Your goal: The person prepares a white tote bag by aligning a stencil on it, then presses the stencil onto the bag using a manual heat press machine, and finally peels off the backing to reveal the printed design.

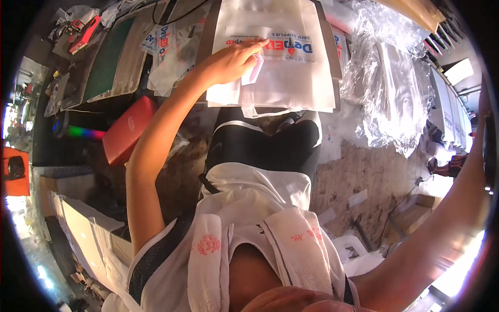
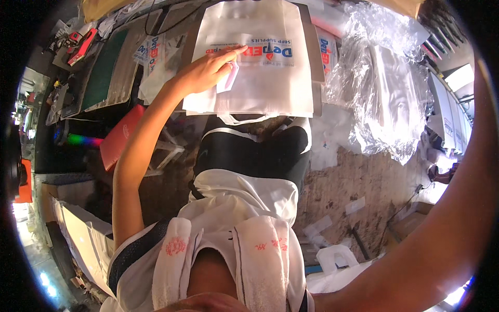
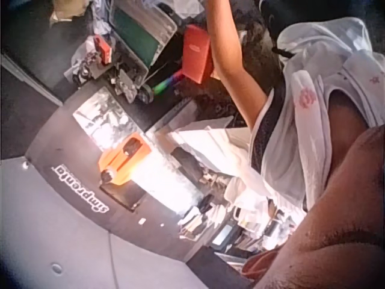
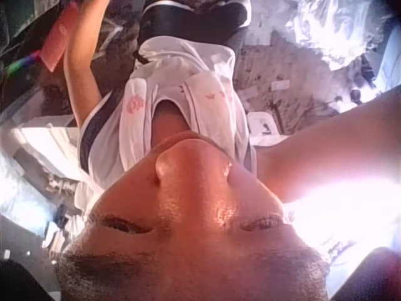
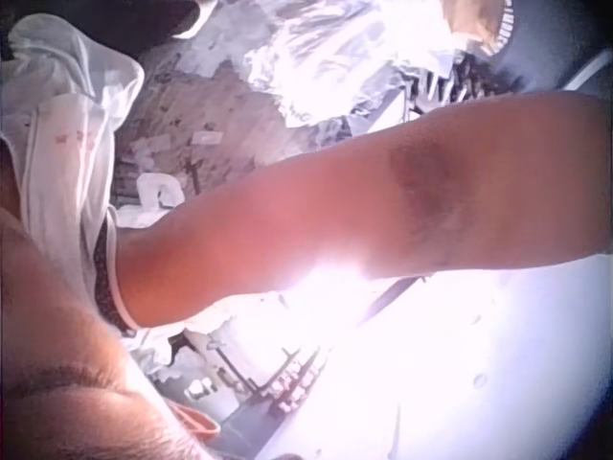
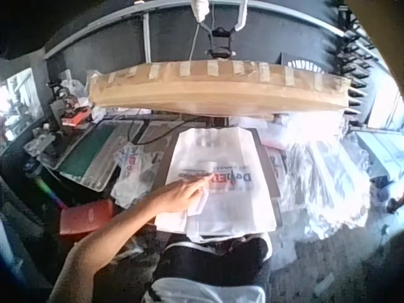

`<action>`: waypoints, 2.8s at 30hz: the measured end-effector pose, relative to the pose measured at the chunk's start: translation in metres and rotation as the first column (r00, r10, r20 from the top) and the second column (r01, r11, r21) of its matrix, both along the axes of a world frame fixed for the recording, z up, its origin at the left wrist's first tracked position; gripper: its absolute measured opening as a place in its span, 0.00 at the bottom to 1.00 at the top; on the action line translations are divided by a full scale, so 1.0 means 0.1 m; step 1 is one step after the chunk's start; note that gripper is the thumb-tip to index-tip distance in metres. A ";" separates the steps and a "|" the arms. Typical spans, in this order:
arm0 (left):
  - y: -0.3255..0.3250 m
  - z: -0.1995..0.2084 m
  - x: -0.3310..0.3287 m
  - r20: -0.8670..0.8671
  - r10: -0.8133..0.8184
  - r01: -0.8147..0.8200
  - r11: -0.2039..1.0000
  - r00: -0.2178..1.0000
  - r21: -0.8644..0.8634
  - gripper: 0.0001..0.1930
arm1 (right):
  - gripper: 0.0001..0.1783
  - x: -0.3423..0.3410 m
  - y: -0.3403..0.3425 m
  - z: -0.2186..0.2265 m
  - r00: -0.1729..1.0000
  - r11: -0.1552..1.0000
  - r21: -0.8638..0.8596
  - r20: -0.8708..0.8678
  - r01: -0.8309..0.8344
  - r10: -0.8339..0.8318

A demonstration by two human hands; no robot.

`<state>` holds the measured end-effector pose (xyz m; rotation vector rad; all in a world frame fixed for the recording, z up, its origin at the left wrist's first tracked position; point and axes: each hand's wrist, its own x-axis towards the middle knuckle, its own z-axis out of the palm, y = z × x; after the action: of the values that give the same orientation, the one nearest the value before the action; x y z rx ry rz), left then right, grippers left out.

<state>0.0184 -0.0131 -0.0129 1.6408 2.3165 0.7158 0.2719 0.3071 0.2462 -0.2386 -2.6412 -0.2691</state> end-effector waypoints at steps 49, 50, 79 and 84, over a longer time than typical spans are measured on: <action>-1.54 1.48 1.51 -0.001 -0.233 0.196 0.815 0.973 0.545 0.11 | 0.09 -0.49 -1.54 -0.44 0.875 0.861 0.256 -0.091 -0.440 0.475; -1.49 1.51 1.40 -0.135 -0.152 0.203 0.753 0.979 0.626 0.11 | 0.09 -0.36 -1.56 -0.54 0.881 0.871 0.247 -0.107 -0.424 0.460; -0.08 0.50 1.21 -0.376 0.446 -0.076 0.720 0.812 0.690 0.04 | 0.07 -0.27 -1.92 -2.18 0.870 0.888 -0.194 -0.368 -0.418 0.329; -0.11 0.56 1.24 -0.363 0.444 -0.121 0.753 0.819 0.646 0.08 | 0.02 -0.11 -1.89 -1.72 0.838 0.859 -0.285 -0.482 -0.425 0.255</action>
<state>0.1422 -0.0237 0.0432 1.8966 2.9871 1.3598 0.2607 0.1178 0.0743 0.0635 -2.2098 0.3902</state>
